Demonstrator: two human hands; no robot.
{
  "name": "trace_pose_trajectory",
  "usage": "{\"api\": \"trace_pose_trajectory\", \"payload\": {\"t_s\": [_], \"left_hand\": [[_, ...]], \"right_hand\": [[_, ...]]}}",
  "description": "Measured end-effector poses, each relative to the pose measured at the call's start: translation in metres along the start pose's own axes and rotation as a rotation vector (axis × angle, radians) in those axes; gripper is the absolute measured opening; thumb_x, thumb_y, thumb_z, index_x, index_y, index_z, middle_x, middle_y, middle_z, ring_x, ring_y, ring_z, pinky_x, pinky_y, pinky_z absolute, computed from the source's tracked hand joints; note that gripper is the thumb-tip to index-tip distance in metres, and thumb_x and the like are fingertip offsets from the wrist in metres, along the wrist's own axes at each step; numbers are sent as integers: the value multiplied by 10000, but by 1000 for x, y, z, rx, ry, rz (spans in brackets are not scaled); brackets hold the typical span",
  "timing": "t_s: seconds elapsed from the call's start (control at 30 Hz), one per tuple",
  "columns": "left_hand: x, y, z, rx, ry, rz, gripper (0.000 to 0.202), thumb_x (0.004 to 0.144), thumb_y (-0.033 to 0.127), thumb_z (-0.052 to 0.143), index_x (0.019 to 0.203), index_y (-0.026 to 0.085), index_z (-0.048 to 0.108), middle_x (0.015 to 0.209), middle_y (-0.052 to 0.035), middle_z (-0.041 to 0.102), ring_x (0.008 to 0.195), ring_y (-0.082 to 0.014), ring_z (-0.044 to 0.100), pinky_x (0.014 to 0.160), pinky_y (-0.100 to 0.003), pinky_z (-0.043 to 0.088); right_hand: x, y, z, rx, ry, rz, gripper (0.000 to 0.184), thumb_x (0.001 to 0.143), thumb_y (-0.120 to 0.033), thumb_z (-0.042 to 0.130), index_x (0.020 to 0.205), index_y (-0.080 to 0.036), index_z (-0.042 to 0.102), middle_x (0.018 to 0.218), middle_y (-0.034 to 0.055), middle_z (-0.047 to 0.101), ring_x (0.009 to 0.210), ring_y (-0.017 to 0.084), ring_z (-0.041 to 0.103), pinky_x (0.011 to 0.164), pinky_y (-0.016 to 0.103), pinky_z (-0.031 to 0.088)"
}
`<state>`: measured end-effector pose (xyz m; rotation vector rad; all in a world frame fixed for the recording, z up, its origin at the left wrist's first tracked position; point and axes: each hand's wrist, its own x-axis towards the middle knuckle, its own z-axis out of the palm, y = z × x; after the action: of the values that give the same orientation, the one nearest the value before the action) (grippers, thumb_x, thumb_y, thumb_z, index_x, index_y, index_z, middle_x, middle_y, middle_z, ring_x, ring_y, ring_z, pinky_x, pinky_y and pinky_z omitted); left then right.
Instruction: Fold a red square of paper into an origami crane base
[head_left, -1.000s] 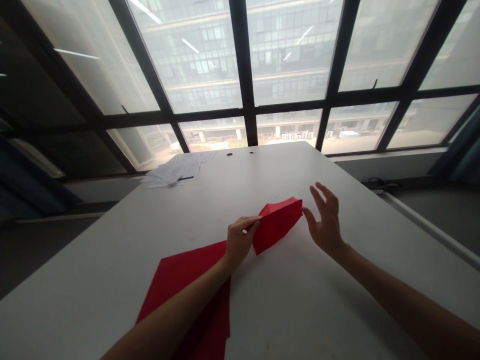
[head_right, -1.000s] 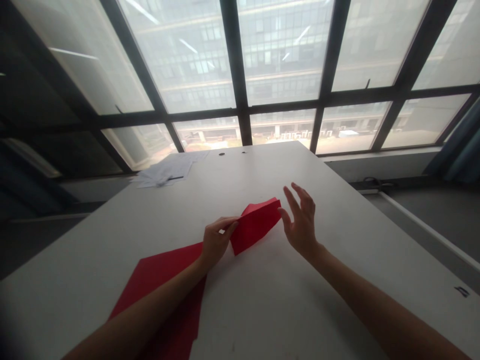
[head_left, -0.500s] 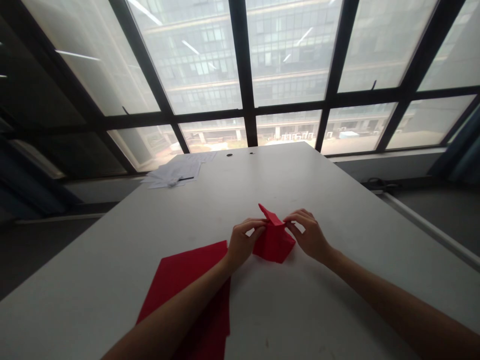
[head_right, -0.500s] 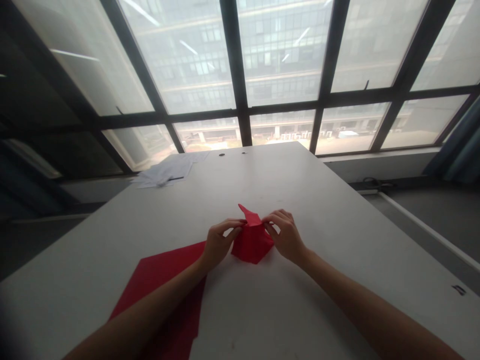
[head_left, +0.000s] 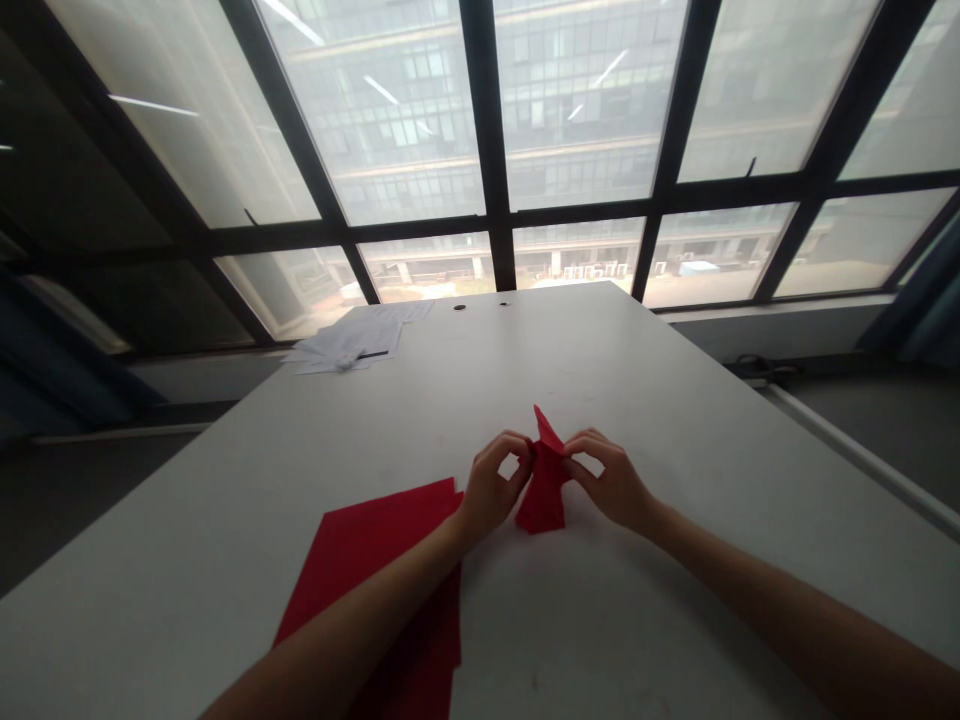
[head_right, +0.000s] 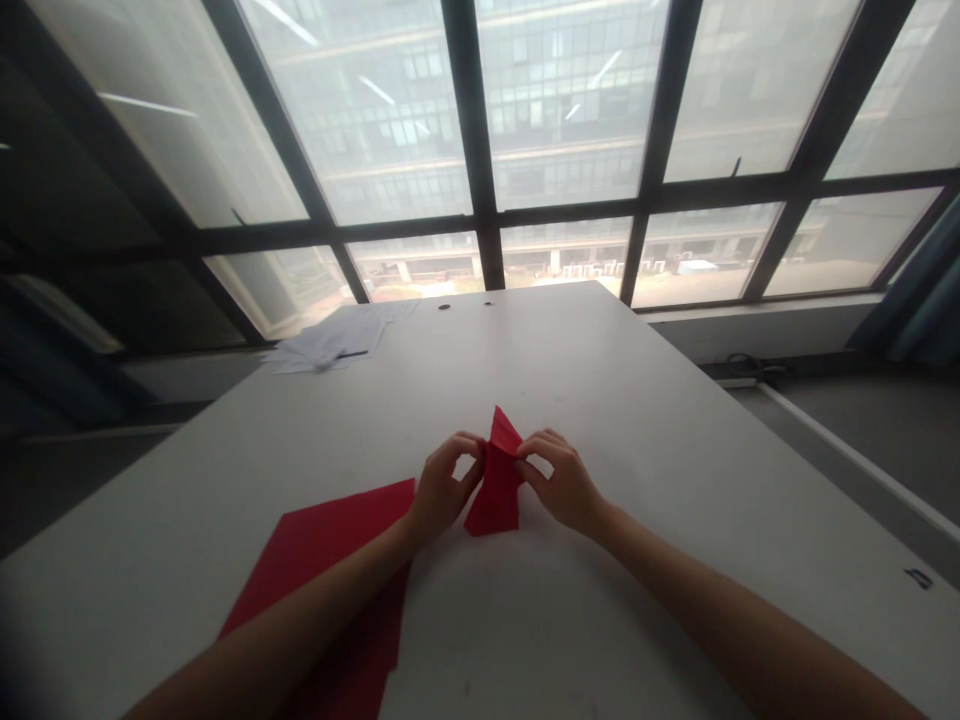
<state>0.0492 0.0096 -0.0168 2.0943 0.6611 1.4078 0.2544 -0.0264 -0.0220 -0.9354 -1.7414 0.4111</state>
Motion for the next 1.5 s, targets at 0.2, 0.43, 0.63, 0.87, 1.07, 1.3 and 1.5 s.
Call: {"api": "trace_pose_trajectory", "payload": {"t_s": [0.2,0.43,0.63,0.87,1.07,1.3,1.5], "left_hand": [[0,9,-2,3,-123,32,134,953,123,521,977,205,625,1003,-62,588,865,-161,575,710,-282,504],[-2,8,1,33,-130,27,409,746,166,804,1071,219,563,1123,-69,544,1001,-213,557,792,-336,536],[1,13,3,-26,-136,27,103,897,119,628,956,200,608,1035,-62,599,883,-162,596,735,-293,538],[-1,12,4,-163,-163,-86,238,845,237,738,1024,210,583,1081,-77,606,968,-199,617,849,-361,546],[-4,5,5,-330,-107,-187,288,894,401,680,1063,212,544,1109,-89,607,987,-210,618,894,-376,521],[-1,6,1,-333,-292,-205,511,898,653,524,1064,177,612,1156,-126,587,1061,-261,580,973,-409,476],[1,9,1,-190,-258,-193,459,889,561,618,1169,197,615,1165,-111,574,1079,-254,571,998,-406,456]], "right_hand": [[-2,3,1,9,40,72,111,892,-138,595,895,-235,650,848,25,653,807,203,598,761,355,509],[-2,5,1,93,58,137,67,929,-235,577,917,-222,642,875,34,659,817,201,615,744,336,522],[-2,0,1,139,32,128,88,917,-302,630,894,-218,640,861,30,662,796,197,615,745,335,525],[-3,-6,1,77,41,68,118,917,-331,640,872,-222,632,856,40,670,784,203,613,737,354,518],[-3,-8,1,-47,108,-19,29,896,-213,641,879,-235,633,833,35,658,772,204,601,721,355,496],[-3,-7,-1,-340,152,-173,144,859,-94,596,888,-233,618,788,30,654,780,216,584,758,386,447],[-2,-5,-2,-330,218,-111,119,867,-124,594,895,-238,607,844,43,643,813,223,584,767,388,466]]}}
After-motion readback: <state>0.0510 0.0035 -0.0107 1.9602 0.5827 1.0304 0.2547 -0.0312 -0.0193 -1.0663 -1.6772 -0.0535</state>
